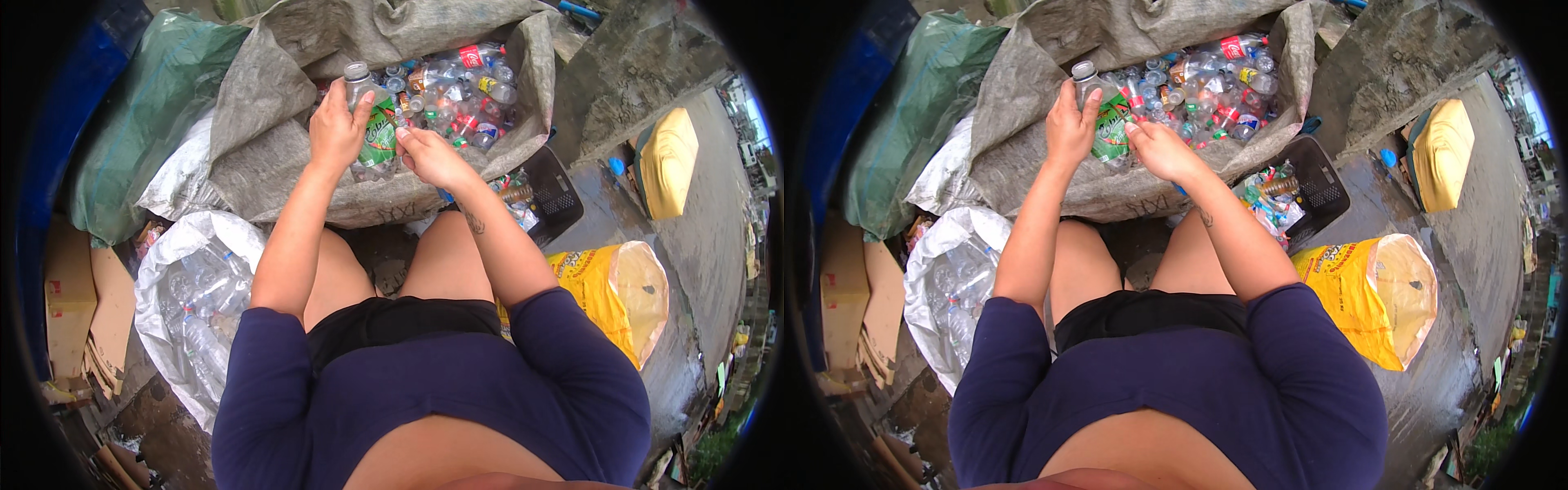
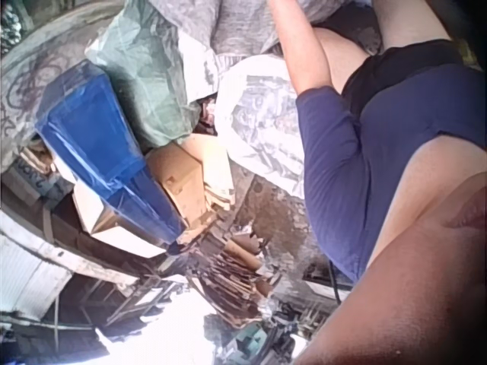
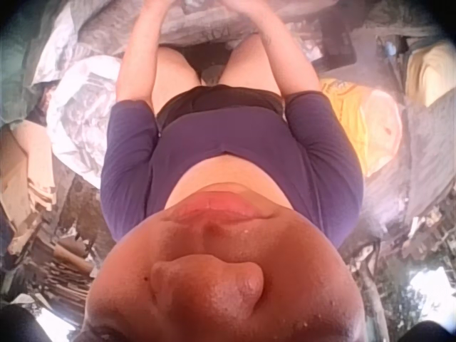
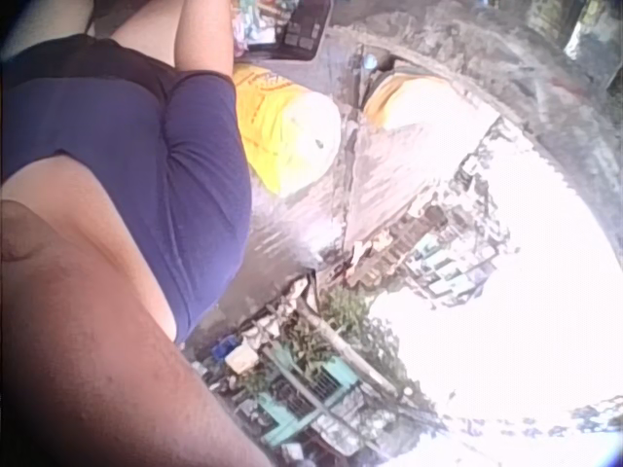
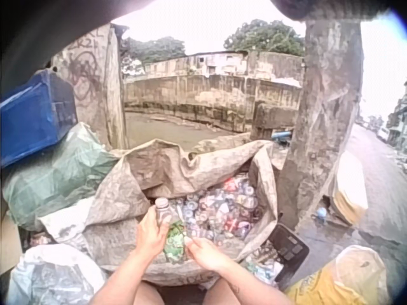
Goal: The person sits on the ground and repeatedly picks up plastic bottles from a large sack. They use a blue utility knife to cut off the labels from each bottle and then place the bottles into a white sack.
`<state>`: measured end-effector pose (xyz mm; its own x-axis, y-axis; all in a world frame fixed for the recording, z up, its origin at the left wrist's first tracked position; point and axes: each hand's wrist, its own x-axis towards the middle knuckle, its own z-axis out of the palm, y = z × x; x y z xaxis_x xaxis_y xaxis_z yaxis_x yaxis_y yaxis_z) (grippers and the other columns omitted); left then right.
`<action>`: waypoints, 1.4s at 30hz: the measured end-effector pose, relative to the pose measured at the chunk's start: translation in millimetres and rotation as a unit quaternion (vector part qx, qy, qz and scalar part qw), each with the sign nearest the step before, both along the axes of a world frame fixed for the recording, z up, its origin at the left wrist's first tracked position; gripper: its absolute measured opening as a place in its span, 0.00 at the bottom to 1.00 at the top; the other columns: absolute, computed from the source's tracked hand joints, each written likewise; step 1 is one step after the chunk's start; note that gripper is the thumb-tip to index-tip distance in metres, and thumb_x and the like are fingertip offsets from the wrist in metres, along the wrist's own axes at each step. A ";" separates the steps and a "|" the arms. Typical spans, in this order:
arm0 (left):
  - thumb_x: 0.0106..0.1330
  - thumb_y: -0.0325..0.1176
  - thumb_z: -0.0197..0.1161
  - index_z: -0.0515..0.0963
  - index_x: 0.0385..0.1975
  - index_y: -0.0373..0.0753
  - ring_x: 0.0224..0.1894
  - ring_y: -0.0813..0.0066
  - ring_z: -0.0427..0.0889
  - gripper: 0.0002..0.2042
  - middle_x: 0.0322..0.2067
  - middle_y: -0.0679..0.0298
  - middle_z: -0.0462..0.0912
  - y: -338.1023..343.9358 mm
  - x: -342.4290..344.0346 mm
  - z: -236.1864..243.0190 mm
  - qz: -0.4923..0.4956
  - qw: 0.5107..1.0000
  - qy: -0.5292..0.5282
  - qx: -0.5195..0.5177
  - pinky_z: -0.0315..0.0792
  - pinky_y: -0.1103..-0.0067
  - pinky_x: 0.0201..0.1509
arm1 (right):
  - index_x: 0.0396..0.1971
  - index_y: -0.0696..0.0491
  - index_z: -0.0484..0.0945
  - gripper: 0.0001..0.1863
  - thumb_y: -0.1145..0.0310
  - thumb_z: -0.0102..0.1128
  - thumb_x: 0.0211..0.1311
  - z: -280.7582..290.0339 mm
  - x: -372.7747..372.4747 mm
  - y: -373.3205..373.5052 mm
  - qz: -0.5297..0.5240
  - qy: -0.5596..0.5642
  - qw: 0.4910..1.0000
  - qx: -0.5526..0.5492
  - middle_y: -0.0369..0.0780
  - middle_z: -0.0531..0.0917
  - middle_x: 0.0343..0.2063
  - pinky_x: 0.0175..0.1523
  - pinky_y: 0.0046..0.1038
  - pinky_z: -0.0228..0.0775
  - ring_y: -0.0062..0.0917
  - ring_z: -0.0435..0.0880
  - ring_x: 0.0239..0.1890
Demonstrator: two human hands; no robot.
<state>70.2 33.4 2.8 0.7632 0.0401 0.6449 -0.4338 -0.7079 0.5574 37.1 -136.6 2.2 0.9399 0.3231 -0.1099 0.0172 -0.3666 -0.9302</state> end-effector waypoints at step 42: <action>0.62 0.47 0.55 0.70 0.39 0.32 0.35 0.46 0.78 0.21 0.30 0.46 0.78 -16.8 8.1 9.9 -0.037 0.999 0.026 0.019 0.70 0.63 0.36 | 0.26 0.60 0.79 0.14 0.67 0.66 0.41 -14.7 22.8 -16.4 -0.100 -0.174 0.978 -0.063 0.38 0.81 0.19 0.31 0.23 0.71 0.16 0.76 0.21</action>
